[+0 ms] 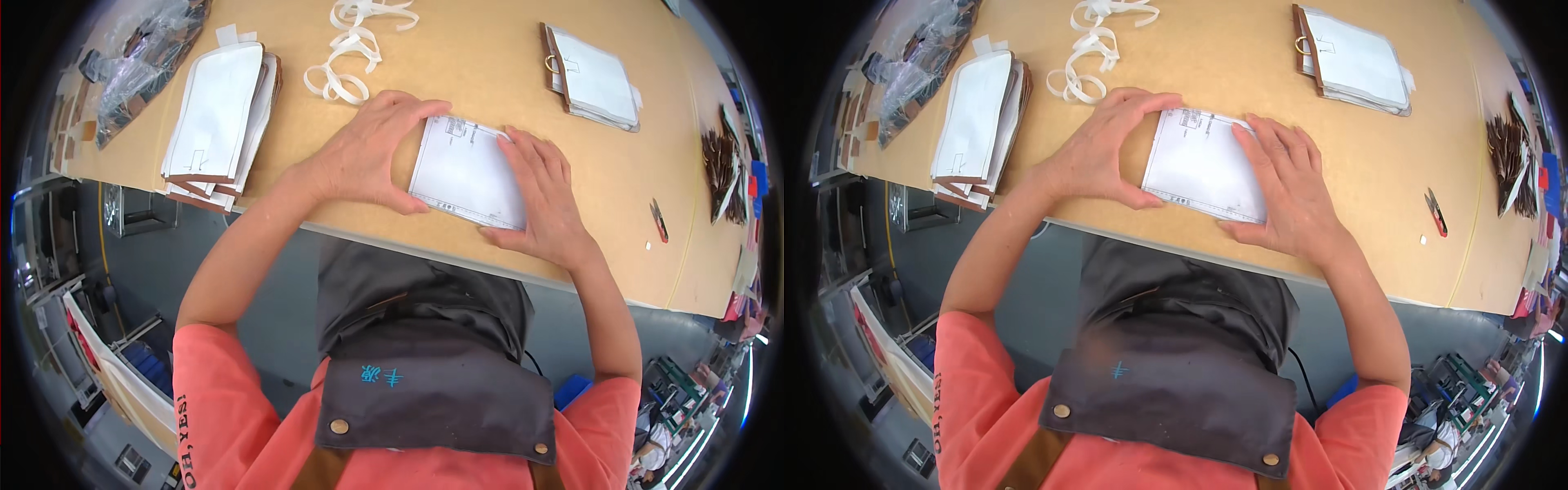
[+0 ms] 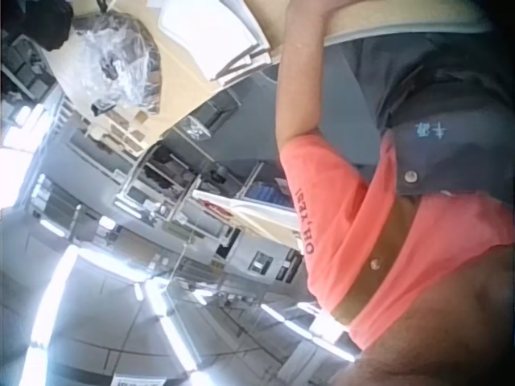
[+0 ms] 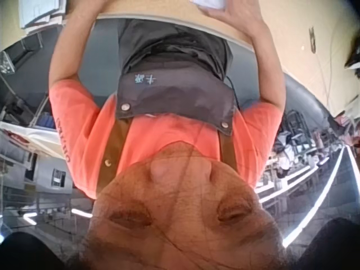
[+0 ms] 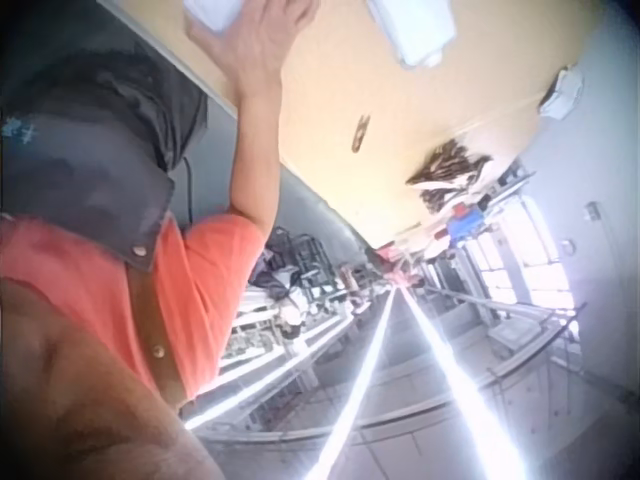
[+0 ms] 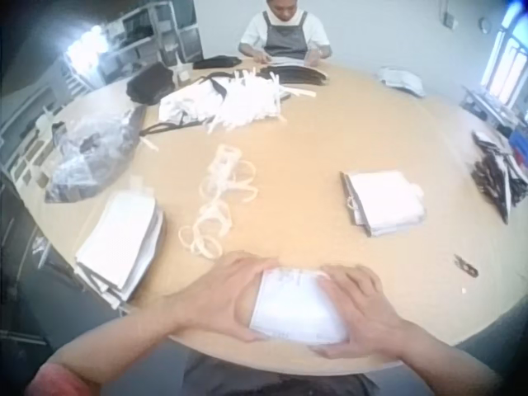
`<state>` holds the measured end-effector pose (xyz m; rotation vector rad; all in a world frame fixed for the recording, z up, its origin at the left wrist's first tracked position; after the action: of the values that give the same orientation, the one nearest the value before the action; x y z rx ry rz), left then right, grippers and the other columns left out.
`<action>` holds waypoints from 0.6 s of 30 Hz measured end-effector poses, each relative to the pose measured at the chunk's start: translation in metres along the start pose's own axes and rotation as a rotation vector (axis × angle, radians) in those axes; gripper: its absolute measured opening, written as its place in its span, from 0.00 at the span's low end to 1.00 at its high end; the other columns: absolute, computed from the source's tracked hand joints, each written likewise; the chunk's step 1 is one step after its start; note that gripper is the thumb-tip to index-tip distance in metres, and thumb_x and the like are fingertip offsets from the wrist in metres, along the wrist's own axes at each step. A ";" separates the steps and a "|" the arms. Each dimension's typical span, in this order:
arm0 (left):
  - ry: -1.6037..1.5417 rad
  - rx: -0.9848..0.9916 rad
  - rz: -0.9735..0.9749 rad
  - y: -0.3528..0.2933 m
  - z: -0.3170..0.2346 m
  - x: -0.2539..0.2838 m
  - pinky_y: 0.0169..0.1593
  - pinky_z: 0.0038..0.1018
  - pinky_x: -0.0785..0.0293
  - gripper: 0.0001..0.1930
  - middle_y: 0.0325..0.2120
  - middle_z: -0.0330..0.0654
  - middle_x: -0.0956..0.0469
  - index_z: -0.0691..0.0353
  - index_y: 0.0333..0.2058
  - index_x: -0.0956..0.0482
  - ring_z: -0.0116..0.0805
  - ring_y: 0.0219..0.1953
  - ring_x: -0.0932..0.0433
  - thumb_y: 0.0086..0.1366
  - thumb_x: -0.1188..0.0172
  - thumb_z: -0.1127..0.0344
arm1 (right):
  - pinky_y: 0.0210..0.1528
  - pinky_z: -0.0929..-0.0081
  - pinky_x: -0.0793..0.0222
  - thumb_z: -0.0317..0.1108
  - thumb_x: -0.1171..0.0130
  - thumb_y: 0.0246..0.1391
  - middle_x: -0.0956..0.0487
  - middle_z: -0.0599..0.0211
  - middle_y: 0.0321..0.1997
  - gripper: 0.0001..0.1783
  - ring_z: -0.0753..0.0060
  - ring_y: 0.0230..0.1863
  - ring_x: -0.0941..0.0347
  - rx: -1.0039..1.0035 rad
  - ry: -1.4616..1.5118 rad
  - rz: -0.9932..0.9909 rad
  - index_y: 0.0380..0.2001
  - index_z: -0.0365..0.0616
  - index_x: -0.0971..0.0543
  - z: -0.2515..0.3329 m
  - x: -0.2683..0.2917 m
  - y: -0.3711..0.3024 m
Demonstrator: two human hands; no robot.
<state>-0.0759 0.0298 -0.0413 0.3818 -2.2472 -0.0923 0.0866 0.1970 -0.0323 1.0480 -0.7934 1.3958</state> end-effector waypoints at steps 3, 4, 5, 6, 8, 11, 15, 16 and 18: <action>-0.016 0.028 0.001 0.000 -0.001 0.000 0.60 0.39 0.34 0.50 0.51 0.49 0.27 0.61 0.60 0.34 0.50 0.56 0.33 0.35 0.23 0.55 | 0.71 0.43 0.55 0.52 0.24 0.32 0.41 0.51 0.71 0.62 0.47 0.70 0.45 -0.055 -0.052 0.077 0.69 0.45 0.43 0.006 0.006 0.007; -0.012 0.027 -0.007 0.000 -0.001 0.000 0.59 0.39 0.33 0.50 0.51 0.49 0.27 0.61 0.60 0.33 0.49 0.56 0.33 0.34 0.23 0.55 | 0.72 0.43 0.55 0.53 0.24 0.32 0.41 0.51 0.71 0.61 0.48 0.70 0.45 -0.043 -0.046 0.067 0.69 0.45 0.43 0.008 0.004 0.013; -0.009 0.026 -0.015 -0.001 -0.001 0.001 0.59 0.39 0.33 0.50 0.51 0.48 0.27 0.61 0.60 0.33 0.49 0.55 0.33 0.34 0.23 0.55 | 0.72 0.43 0.55 0.53 0.24 0.32 0.41 0.51 0.71 0.61 0.48 0.70 0.45 -0.031 -0.040 0.058 0.69 0.45 0.43 0.011 0.001 0.019; -0.020 0.041 0.002 -0.001 0.000 0.001 0.61 0.39 0.34 0.51 0.53 0.48 0.28 0.60 0.61 0.34 0.49 0.56 0.34 0.34 0.23 0.56 | 0.72 0.43 0.55 0.53 0.24 0.32 0.41 0.51 0.70 0.61 0.48 0.70 0.45 -0.021 -0.033 0.051 0.69 0.45 0.42 0.012 -0.002 0.022; -0.043 0.073 0.035 -0.002 0.000 0.003 0.63 0.40 0.37 0.52 0.57 0.46 0.30 0.58 0.62 0.35 0.49 0.59 0.36 0.35 0.22 0.57 | 0.71 0.44 0.54 0.53 0.24 0.32 0.40 0.51 0.70 0.61 0.48 0.69 0.45 -0.018 -0.005 0.030 0.69 0.45 0.42 0.011 -0.005 0.022; -0.020 0.070 0.050 -0.004 -0.001 0.003 0.64 0.40 0.37 0.52 0.59 0.47 0.32 0.58 0.64 0.37 0.50 0.60 0.36 0.37 0.22 0.58 | 0.70 0.45 0.52 0.51 0.24 0.31 0.39 0.51 0.68 0.60 0.47 0.68 0.43 0.014 0.026 0.001 0.68 0.45 0.41 0.010 -0.008 0.024; -0.043 0.034 -0.001 -0.012 -0.002 0.008 0.66 0.40 0.39 0.52 0.62 0.49 0.35 0.59 0.65 0.39 0.50 0.64 0.37 0.40 0.23 0.59 | 0.68 0.46 0.49 0.49 0.24 0.30 0.38 0.50 0.68 0.59 0.46 0.66 0.42 0.030 0.010 -0.027 0.67 0.45 0.40 0.013 -0.006 0.026; -0.037 0.039 -0.005 -0.015 -0.002 0.010 0.66 0.40 0.38 0.52 0.62 0.50 0.35 0.60 0.65 0.39 0.51 0.64 0.38 0.41 0.22 0.58 | 0.68 0.47 0.48 0.48 0.24 0.30 0.38 0.50 0.67 0.60 0.45 0.66 0.42 0.029 0.012 -0.022 0.68 0.44 0.40 0.013 -0.006 0.025; -0.060 0.083 -0.031 -0.021 -0.002 0.015 0.67 0.40 0.39 0.54 0.63 0.51 0.36 0.60 0.66 0.41 0.52 0.65 0.38 0.42 0.21 0.56 | 0.67 0.48 0.47 0.47 0.24 0.29 0.37 0.50 0.67 0.60 0.45 0.65 0.42 0.032 0.011 -0.020 0.68 0.44 0.40 0.013 -0.005 0.025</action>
<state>-0.0783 0.0049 -0.0327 0.4636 -2.3095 -0.0270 0.0639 0.1805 -0.0293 1.0695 -0.7533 1.3997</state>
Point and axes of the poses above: each hand's wrist, its own y-axis towards the middle knuckle, its own x-axis out of the back of the hand, z = x × y, the point moved 5 cm from there along y, towards the middle knuckle
